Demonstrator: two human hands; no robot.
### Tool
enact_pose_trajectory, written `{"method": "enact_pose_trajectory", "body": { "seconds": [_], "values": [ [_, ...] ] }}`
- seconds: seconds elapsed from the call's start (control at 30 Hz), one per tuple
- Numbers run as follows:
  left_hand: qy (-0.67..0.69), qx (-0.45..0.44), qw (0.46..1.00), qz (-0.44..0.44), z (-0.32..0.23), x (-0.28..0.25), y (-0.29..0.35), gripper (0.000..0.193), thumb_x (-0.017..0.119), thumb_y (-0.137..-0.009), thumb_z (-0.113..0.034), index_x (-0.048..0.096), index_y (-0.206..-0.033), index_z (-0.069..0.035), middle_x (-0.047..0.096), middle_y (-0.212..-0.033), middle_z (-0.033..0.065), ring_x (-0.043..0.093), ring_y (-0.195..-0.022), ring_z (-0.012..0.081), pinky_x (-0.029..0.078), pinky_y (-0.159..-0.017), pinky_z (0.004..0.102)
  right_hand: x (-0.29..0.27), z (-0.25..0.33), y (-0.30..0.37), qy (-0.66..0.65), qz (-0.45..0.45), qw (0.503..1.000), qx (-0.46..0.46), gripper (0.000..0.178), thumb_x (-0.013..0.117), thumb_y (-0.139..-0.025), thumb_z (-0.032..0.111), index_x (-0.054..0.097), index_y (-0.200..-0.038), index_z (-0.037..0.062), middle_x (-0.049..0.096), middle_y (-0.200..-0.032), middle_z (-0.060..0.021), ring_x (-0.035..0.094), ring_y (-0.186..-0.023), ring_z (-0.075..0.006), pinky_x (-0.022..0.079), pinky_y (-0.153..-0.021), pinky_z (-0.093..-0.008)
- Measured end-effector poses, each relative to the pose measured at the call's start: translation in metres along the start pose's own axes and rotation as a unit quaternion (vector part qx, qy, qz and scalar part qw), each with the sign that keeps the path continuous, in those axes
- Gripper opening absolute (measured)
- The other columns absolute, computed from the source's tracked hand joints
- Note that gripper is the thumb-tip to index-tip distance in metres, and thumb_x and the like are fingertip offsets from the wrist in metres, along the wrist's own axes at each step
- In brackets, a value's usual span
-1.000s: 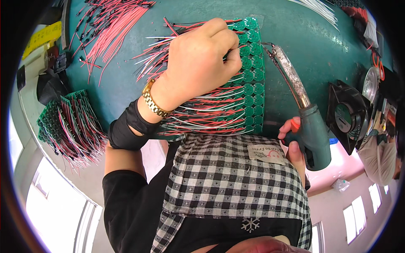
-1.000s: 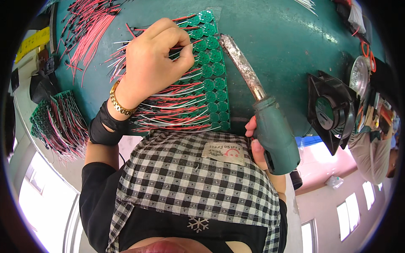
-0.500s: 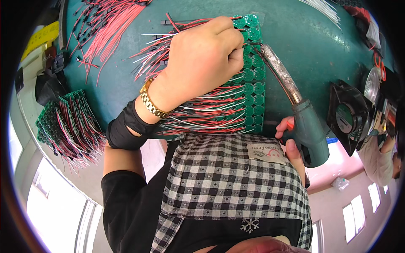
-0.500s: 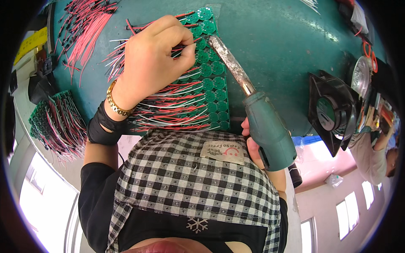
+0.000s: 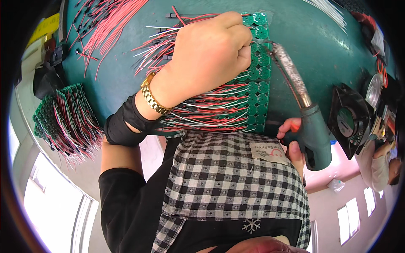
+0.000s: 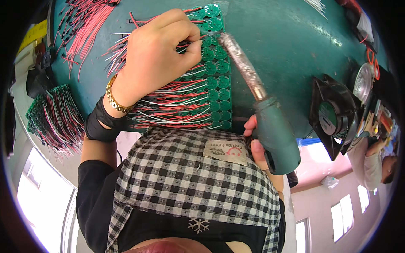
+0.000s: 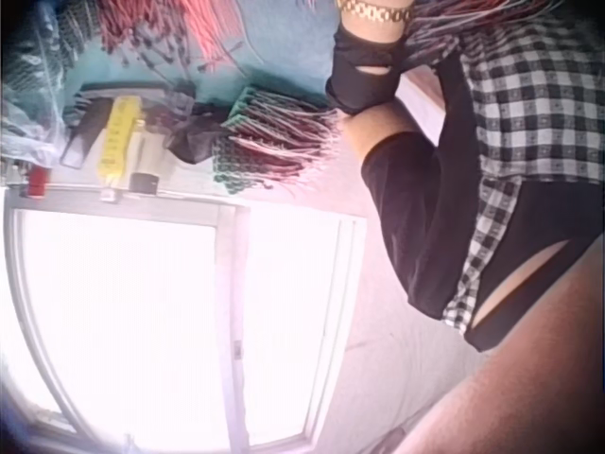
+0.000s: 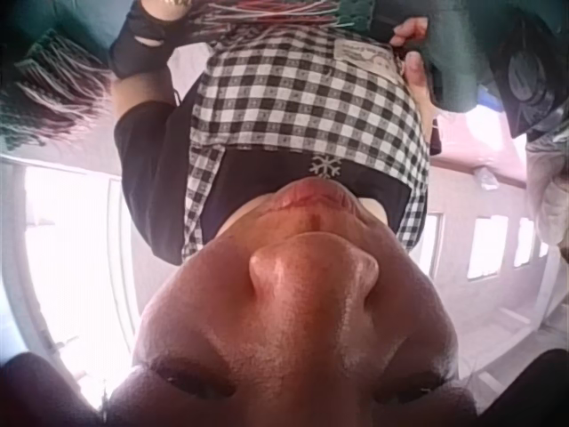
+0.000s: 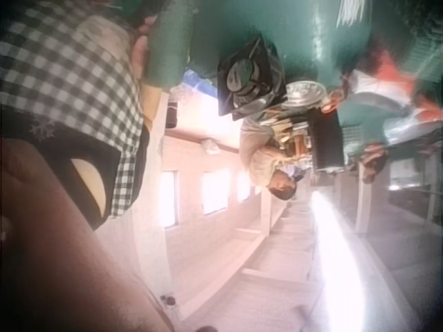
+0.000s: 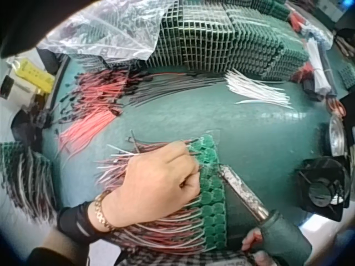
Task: The person solders wires onto circuit boards by positioning the wire ends on the board terminals and applying a soldering iron.
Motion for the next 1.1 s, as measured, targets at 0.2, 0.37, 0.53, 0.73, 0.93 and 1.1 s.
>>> {"method": "enact_pose_trajectory", "body": {
  "seconds": [0.2,0.37,0.53,0.73,0.93,1.1],
  "values": [
    [0.0,0.0,1.0,-0.001,0.0,-0.003,0.0,0.01,0.069,-0.066,-0.004,0.061,-0.071,-0.008,0.056,-0.069,0.0026,0.058,-0.056,0.022,0.047,-0.05,0.031,-0.009,0.001,0.002,-0.024,-0.053,0.998,-0.015,0.061,0.068,-0.083,0.044,0.048,-0.123,0.0029,0.057,-0.091,-0.0107,0.055,-0.078,-0.0169,0.045,-0.071,-0.0305],
    [0.0,0.0,1.0,0.0,0.0,-0.004,0.001,0.01,0.069,-0.066,-0.004,0.062,-0.072,-0.008,0.056,-0.069,0.0025,0.058,-0.056,0.0218,0.047,-0.05,0.0308,-0.005,0.0,0.001,-0.054,-0.027,0.998,-0.032,0.062,0.069,-0.083,0.044,0.046,-0.125,0.0048,0.057,-0.092,-0.0113,0.055,-0.079,-0.0171,0.045,-0.071,-0.0308],
    [-0.027,0.052,0.998,0.024,-0.008,-0.015,0.0,0.014,0.073,-0.066,-0.007,0.063,-0.075,-0.008,0.058,-0.074,0.0038,0.059,-0.066,0.0221,0.048,-0.057,0.032,-0.005,0.006,-0.003,-0.092,-0.042,0.993,-0.058,0.057,0.069,-0.083,0.033,0.047,-0.123,-0.0006,0.057,-0.086,-0.0137,0.056,-0.073,-0.0188,0.046,-0.065,-0.0307],
    [-0.204,-0.078,0.975,-0.046,0.034,-0.076,0.0,0.021,0.075,-0.074,-0.025,0.066,-0.077,-0.006,0.059,-0.077,0.007,0.057,-0.076,0.0255,0.045,-0.067,0.0362,-0.009,0.0,-0.004,-0.115,-0.031,0.989,-0.083,0.055,0.066,-0.084,0.029,0.046,-0.126,-0.0006,0.057,-0.087,-0.0139,0.055,-0.074,-0.0179,0.045,-0.064,-0.0297],
    [-0.086,-0.129,0.988,0.0,0.047,-0.055,0.002,0.014,0.071,-0.078,-0.017,0.065,-0.076,-0.004,0.063,-0.084,0.0072,0.059,-0.075,0.0245,0.047,-0.07,0.0345,-0.01,0.002,-0.004,-0.125,-0.016,0.985,-0.116,0.052,0.063,-0.086,0.026,0.046,-0.127,-0.001,0.057,-0.088,-0.014,0.055,-0.074,-0.0174,0.046,-0.064,-0.0297],
    [0.017,-0.134,0.991,0.0,0.025,-0.053,-0.001,0.008,0.069,-0.08,-0.008,0.064,-0.08,-0.002,0.063,-0.085,0.0062,0.059,-0.07,0.0203,0.047,-0.065,0.0298,-0.009,0.009,-0.002,-0.13,-0.018,0.985,-0.109,0.052,0.062,-0.086,0.026,0.045,-0.127,-0.001,0.057,-0.089,-0.0139,0.054,-0.077,-0.0176,0.046,-0.07,-0.0312]
  ]
}}
Point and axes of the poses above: each hand's wrist, its own y-axis away from the middle knuckle, its own x-axis out of the palm, z = x × y, the point moved 10 cm from there along -y, towards the middle knuckle
